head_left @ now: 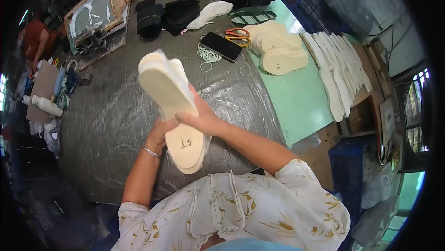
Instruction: Organizing, bagging, and inspecting shoe insole components in a manufacturing setting.
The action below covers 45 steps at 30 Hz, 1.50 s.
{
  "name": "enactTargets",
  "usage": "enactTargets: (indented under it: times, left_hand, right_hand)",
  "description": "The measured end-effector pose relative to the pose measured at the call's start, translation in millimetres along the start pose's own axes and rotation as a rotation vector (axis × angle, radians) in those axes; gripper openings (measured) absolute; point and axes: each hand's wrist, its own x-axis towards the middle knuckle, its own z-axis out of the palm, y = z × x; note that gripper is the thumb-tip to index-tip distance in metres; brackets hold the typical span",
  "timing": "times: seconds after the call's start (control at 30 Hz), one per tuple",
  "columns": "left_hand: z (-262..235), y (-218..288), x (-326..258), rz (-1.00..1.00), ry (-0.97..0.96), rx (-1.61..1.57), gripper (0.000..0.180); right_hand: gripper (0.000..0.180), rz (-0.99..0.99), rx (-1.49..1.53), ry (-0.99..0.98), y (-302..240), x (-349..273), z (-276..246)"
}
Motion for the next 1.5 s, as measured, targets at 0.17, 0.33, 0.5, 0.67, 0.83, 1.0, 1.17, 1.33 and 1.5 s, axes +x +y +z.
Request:
enactTargets:
  times: [0.17,0.33,0.5,0.67,0.83,1.0,1.17,1.33,1.5]
  left_hand:
    - [-12.7,8.3,11.5,-0.074,0.015,-0.096,0.065]
    - [0.9,18.0,-9.5,-0.009,0.076,-0.341,0.069]
    - [-5.1,26.9,-24.7,0.187,-0.005,-0.536,0.081]
    - [-75.3,1.1,-17.9,0.271,-0.052,-0.529,0.081]
    - [-24.3,14.7,-24.9,0.326,-0.075,-0.57,0.095]
    - [-36.8,-11.5,-22.4,0.32,-0.117,-0.506,0.101]
    - [5.4,5.6,-19.8,0.353,-0.216,-0.496,0.112]
    - [0.0,2.1,-20.3,0.366,-0.14,-0.339,0.133]
    - [-7.0,-9.8,-12.6,0.294,-0.226,-0.523,0.121]
  right_hand:
    - [0.107,0.107,0.044,0.016,-1.0,20.0,2.8]
    - [0.074,0.122,-0.049,-0.025,-3.7,15.3,-20.3]
    - [0.018,0.2,-1.134,0.288,26.9,10.1,-135.4]
    - [0.015,0.318,-1.418,0.05,58.9,15.8,-184.8]
    - [0.022,0.304,-1.129,0.078,47.5,25.2,-180.8]
    - [0.026,0.481,-0.288,-0.431,-25.4,47.4,-72.8]
    - [0.042,0.071,-0.193,-0.644,-36.0,54.4,-41.4]
    - [0.043,0.162,-0.222,-0.582,-37.2,55.5,-40.6]
    - [0.044,0.246,-0.062,-0.568,-39.7,51.1,-42.7]
